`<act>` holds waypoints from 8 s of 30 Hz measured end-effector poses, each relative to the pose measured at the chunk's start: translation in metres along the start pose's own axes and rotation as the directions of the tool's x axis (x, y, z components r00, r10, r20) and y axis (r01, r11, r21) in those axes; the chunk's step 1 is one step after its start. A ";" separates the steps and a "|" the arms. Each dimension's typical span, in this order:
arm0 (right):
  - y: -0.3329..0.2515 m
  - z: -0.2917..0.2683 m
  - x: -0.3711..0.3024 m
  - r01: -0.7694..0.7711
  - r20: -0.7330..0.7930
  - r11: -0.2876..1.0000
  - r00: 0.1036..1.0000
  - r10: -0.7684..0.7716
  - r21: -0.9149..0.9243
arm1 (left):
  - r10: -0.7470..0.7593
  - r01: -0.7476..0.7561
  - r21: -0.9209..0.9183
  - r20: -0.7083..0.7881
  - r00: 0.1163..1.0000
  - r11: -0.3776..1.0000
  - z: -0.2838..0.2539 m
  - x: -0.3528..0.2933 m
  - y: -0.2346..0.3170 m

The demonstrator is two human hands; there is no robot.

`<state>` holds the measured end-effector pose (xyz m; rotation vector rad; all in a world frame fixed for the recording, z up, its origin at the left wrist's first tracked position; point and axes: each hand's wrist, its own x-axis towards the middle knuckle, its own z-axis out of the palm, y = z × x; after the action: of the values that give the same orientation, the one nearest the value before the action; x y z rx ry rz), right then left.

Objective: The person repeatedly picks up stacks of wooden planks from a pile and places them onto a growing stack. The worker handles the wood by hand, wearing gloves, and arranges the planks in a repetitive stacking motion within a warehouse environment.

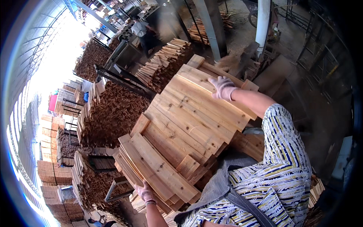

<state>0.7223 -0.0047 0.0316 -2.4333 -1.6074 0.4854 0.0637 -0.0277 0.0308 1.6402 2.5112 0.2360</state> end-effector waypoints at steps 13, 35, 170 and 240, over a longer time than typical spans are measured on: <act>0.043 0.013 0.041 -0.181 -0.101 0.978 0.980 0.171 -0.099 | 0.018 -0.015 -0.062 0.046 0.999 0.998 0.001 -0.007 -0.006; -0.402 0.190 -0.211 0.047 0.447 0.944 0.872 -0.198 0.326 | -0.219 0.217 0.029 0.111 0.969 0.976 -0.020 -0.040 -0.051; -0.026 0.057 -0.162 0.752 0.522 0.474 0.660 -0.541 -0.458 | -0.184 0.183 0.036 0.058 0.981 0.983 0.032 -0.019 -0.039; -0.371 0.125 -0.177 0.171 0.134 0.984 0.975 -0.177 0.053 | 0.290 0.470 -0.843 0.533 0.795 0.263 -0.019 0.010 -0.109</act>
<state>0.2942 -0.0232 0.0675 -2.2471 -1.8264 0.6624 -0.0417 -0.0631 0.0269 0.7521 1.3051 0.8767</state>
